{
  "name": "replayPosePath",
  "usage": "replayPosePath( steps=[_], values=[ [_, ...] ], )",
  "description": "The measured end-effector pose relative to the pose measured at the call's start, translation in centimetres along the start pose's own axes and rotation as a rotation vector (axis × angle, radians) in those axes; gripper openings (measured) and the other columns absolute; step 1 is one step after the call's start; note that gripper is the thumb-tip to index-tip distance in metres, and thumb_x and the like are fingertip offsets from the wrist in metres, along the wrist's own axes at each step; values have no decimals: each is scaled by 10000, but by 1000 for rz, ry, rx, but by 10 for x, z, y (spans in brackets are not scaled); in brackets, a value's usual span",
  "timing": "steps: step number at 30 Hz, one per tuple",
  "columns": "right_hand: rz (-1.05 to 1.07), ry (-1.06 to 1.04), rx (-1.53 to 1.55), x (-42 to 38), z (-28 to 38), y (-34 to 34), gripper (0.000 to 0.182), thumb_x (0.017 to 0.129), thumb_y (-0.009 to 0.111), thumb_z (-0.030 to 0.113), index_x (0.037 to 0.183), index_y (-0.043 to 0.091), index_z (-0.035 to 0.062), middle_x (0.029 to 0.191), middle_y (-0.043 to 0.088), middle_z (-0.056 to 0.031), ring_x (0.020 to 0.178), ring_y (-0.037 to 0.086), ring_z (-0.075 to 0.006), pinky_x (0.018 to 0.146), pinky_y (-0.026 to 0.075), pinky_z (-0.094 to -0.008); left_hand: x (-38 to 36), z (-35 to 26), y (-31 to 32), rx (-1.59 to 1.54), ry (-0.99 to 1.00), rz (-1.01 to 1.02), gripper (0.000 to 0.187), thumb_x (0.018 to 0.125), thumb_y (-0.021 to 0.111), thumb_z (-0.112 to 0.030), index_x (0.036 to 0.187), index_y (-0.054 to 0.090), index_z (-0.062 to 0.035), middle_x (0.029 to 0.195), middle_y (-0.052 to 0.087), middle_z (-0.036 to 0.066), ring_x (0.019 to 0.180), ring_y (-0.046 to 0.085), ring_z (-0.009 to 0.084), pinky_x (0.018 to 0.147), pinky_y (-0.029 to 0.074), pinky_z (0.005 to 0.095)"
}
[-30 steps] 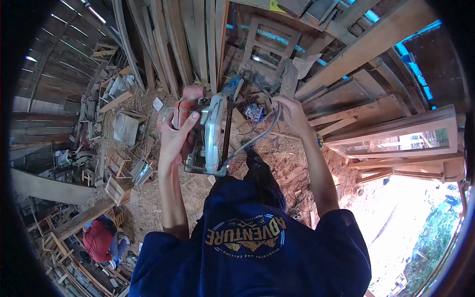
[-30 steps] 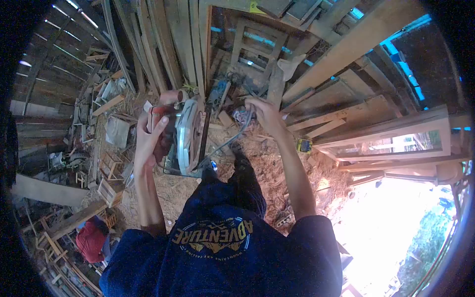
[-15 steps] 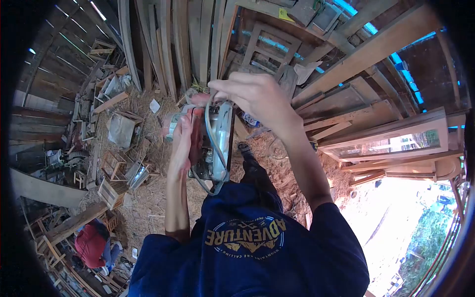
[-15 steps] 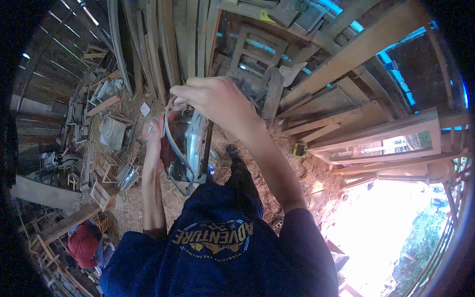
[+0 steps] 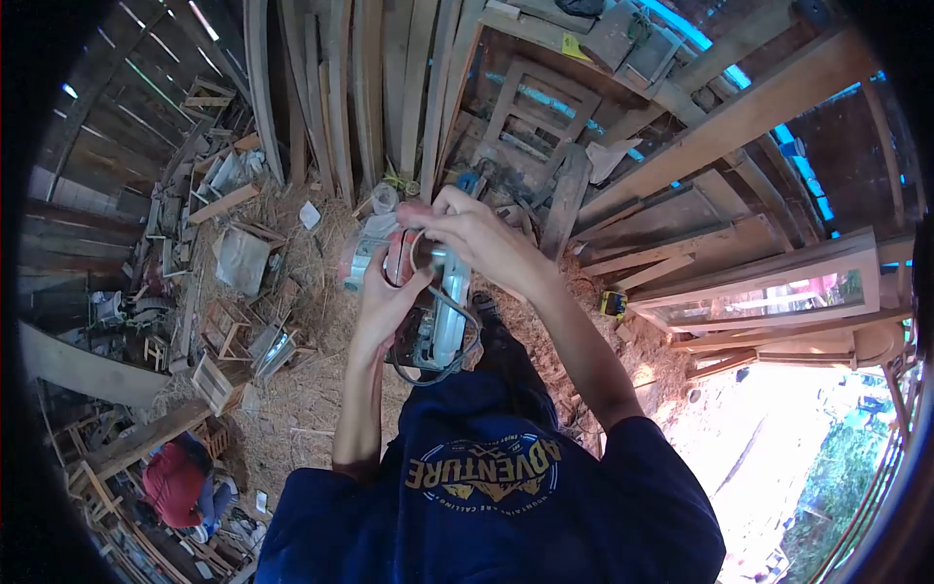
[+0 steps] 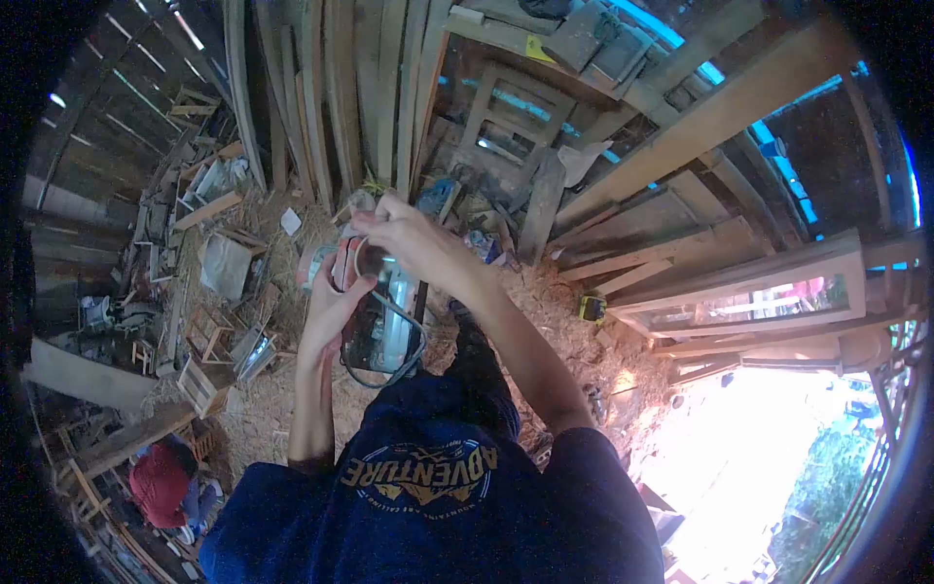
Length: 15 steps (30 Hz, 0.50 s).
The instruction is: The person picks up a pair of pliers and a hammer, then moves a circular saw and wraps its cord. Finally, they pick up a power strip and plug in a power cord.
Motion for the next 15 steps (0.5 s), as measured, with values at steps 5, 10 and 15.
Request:
replayPosePath(
  steps=[5,10,15],
  values=[
    [-52,28,84,-11,-50,0,346,910,733,128,1247,699,60,1036,584,-117,968,626,-252,884,499,-350,8,25,-15,-74,89,-124,556,822,715,19,1321,473,65,1199,634,103,1064,607,147,918,497,292],
    [-130,39,420,-19,-93,15,403,936,726,157,1315,634,56,1038,557,-71,978,579,-170,867,503,-341,3,17,-19,136,67,-57,602,804,733,22,1349,486,79,1179,653,101,1032,632,150,909,506,290],
    [-284,15,308,-20,-136,27,384,1050,569,223,1394,548,52,1007,516,-50,943,547,-160,803,510,-299,0,16,-23,99,18,-111,590,808,737,16,1344,499,76,1165,659,95,1019,636,134,902,509,281]
  ],
)
Point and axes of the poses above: each hand's wrist, its own x-axis towards the middle knuckle, its own y-axis out of the palm, z = x × y, the point moved 6 cm from there along x, towards the middle knuckle
